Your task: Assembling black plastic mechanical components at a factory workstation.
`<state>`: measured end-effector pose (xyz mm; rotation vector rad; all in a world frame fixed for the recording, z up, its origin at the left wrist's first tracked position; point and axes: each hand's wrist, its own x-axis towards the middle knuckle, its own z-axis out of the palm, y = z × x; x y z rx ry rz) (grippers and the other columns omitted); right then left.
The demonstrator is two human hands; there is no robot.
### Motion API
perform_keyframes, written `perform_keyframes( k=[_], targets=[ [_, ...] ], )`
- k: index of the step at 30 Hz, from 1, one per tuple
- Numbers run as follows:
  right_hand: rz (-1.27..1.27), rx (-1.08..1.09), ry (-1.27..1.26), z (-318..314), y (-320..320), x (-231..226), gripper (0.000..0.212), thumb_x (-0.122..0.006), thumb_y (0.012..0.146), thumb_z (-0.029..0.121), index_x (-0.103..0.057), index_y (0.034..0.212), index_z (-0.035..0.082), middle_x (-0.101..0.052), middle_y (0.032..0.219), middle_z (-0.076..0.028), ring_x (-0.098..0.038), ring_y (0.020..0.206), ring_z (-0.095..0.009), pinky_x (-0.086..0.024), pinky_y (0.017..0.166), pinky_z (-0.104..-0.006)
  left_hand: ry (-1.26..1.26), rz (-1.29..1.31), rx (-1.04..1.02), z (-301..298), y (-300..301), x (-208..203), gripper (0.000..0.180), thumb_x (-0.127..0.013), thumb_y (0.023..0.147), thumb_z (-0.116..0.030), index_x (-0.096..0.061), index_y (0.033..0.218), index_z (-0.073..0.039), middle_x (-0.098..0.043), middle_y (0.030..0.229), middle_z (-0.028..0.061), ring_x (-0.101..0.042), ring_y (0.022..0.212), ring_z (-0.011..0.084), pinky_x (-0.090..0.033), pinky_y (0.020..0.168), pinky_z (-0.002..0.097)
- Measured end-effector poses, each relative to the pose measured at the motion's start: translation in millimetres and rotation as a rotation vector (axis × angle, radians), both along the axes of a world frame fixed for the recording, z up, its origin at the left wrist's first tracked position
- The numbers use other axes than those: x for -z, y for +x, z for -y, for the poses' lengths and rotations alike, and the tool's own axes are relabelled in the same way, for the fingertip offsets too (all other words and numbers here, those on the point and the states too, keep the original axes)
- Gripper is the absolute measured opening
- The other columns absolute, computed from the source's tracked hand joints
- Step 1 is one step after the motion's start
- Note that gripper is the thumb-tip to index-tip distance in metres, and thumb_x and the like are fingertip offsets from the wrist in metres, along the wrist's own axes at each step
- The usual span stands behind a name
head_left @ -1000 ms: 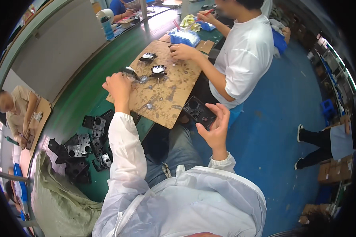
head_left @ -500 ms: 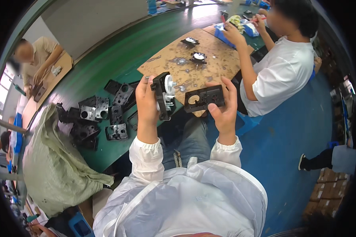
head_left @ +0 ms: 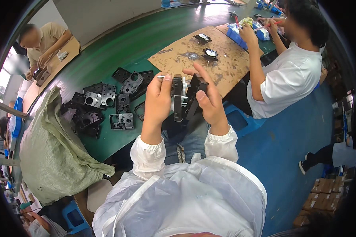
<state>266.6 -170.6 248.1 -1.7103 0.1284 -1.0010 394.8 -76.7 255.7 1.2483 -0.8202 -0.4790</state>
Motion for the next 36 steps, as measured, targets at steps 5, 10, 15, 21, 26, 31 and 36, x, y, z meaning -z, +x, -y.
perform_keyframes(
  k=[5,10,15,21,26,31,36],
  targets=[
    [0.020,-0.031,0.031,-2,7,4,0.069,-0.051,0.094,0.041,-0.036,0.148,0.001,-0.055,0.135,-0.020,-0.055,0.116,-0.030,-0.040,0.101,-0.0382,0.009,-0.024,-0.008,2,1,8,0.021,-0.046,0.102,-0.020,-0.058,0.094,-0.004,-0.056,0.080,-0.0003,-0.045,0.071,0.0076,-0.038,0.065,0.0218],
    [0.040,-0.055,0.056,-4,11,6,0.066,-0.048,0.095,0.041,-0.037,0.147,0.000,-0.056,0.134,-0.020,-0.055,0.116,-0.030,-0.039,0.103,-0.0389,0.024,-0.015,-0.015,-3,2,3,0.022,-0.046,0.102,-0.020,-0.058,0.094,-0.004,-0.054,0.079,-0.0013,-0.043,0.069,0.0068,-0.036,0.064,0.0213],
    [0.051,-0.020,0.056,-10,18,6,0.060,-0.044,0.097,0.038,-0.040,0.144,0.000,-0.056,0.132,-0.020,-0.056,0.115,-0.029,-0.040,0.102,-0.0390,0.041,0.002,-0.045,-2,0,6,0.023,-0.046,0.102,-0.021,-0.058,0.092,-0.004,-0.054,0.077,-0.0010,-0.043,0.068,0.0076,-0.037,0.063,0.0224],
    [0.044,0.051,0.095,-16,29,12,0.061,-0.038,0.097,0.044,-0.043,0.139,0.000,-0.056,0.128,-0.020,-0.055,0.113,-0.028,-0.042,0.099,-0.0389,0.070,0.049,-0.166,-1,-6,7,0.022,-0.048,0.099,-0.018,-0.057,0.090,0.000,-0.060,0.077,0.0078,-0.050,0.068,0.0160,-0.044,0.064,0.0299],
    [-0.002,0.039,0.123,-17,32,14,0.058,-0.035,0.099,0.043,-0.044,0.137,0.000,-0.057,0.126,-0.019,-0.055,0.111,-0.028,-0.043,0.097,-0.0380,0.117,0.089,-0.234,-4,-8,8,0.021,-0.049,0.098,-0.016,-0.058,0.090,0.001,-0.062,0.077,0.0107,-0.052,0.066,0.0187,-0.045,0.063,0.0312],
    [-0.046,0.098,-0.105,-18,35,15,0.059,-0.032,0.100,0.044,-0.045,0.137,0.000,-0.056,0.125,-0.018,-0.055,0.111,-0.027,-0.042,0.097,-0.0371,0.184,0.079,-0.248,-6,-4,10,0.020,-0.050,0.097,-0.015,-0.059,0.090,0.001,-0.063,0.076,0.0120,-0.053,0.065,0.0196,-0.046,0.063,0.0320],
    [-0.063,0.042,-0.046,-23,42,20,0.049,-0.030,0.102,0.034,-0.046,0.135,0.002,-0.057,0.125,-0.018,-0.057,0.107,-0.029,-0.043,0.095,-0.0376,0.163,0.173,-0.295,-12,-2,11,0.019,-0.051,0.096,-0.014,-0.059,0.090,0.001,-0.063,0.077,0.0108,-0.054,0.065,0.0196,-0.046,0.063,0.0321]
  ],
)
